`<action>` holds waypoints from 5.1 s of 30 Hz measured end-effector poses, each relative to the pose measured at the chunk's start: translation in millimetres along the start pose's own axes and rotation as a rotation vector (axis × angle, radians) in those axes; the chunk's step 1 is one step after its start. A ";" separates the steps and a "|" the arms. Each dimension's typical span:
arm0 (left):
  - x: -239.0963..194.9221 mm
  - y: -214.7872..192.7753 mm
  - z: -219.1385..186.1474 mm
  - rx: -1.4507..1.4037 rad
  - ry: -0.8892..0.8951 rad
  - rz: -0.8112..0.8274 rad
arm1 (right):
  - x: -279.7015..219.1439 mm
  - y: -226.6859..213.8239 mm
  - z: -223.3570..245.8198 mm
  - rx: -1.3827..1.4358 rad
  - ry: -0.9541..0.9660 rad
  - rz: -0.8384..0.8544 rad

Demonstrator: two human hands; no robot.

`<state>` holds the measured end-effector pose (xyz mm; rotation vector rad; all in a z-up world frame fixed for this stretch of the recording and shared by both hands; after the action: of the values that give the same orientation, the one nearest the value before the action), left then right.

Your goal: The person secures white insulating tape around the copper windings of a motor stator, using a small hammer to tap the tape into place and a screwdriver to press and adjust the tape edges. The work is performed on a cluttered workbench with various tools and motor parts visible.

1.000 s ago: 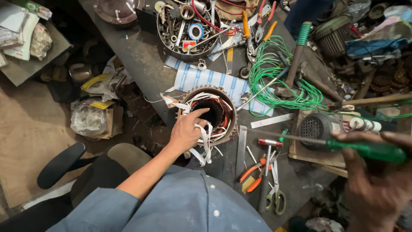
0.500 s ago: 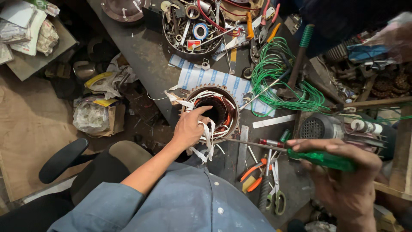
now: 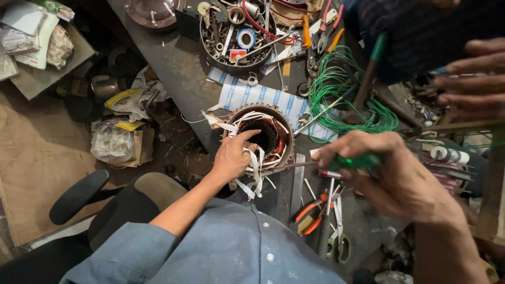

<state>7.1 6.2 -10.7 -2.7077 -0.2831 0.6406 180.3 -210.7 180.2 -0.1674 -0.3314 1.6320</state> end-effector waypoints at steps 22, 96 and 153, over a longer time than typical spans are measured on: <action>1.2 4.5 11.0 0.042 0.022 -0.025 | 160.1 0.0 -2.9 -0.438 0.171 0.061; 6.9 2.1 13.9 0.001 0.006 0.012 | 14.7 46.2 -72.7 0.367 -0.117 -0.900; 7.1 9.3 29.5 0.184 0.092 -0.031 | 167.6 202.9 9.8 -0.262 0.029 0.414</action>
<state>0.7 7.9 -41.8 -2.5420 -0.2309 0.5058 -30.4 -57.6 141.1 -0.4834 -0.5134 1.9876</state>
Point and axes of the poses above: each hand's wrist, its own x-axis towards the middle knuckle, its own y-axis out of the palm, z = x × y, the point moved 1 cm from there along x, towards the middle knuckle, and after that the axes turned 12 degrees about z, right-handed, at the moved point
